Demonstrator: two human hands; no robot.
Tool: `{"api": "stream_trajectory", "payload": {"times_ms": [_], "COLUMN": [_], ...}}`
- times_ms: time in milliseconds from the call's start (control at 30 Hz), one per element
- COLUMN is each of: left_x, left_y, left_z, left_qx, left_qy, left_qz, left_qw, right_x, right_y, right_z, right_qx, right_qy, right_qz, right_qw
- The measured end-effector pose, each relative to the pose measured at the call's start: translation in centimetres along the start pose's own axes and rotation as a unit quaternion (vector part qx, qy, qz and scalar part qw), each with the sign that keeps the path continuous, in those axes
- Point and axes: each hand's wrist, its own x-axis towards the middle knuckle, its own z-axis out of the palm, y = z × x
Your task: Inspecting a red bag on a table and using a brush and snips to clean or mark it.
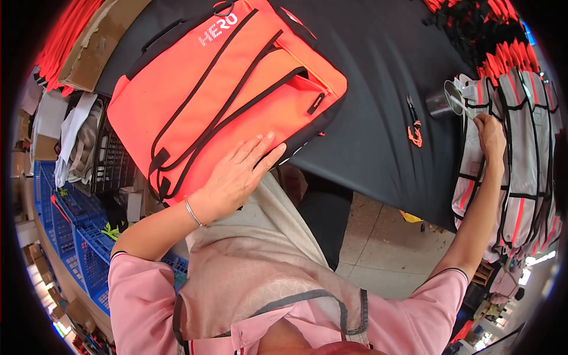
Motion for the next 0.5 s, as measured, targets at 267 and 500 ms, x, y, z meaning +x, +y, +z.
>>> {"api": "stream_trajectory", "payload": {"times_ms": [267, 500], "left_x": [-0.2, 0.4], "left_y": [0.6, 2.4], "left_z": [-1.4, -3.9], "left_qx": [-0.092, -0.212], "left_qy": [-0.021, -0.108], "left_qz": [-0.002, 0.118], "left_qw": [0.995, 0.964], "right_x": [-3.5, -7.2], "right_y": [0.4, -0.9], "right_z": [1.3, 1.2], "right_qx": [0.062, 0.324], "right_qy": [-0.009, 0.109], "right_qz": [0.081, 0.174], "right_qw": [0.995, 0.923]}}
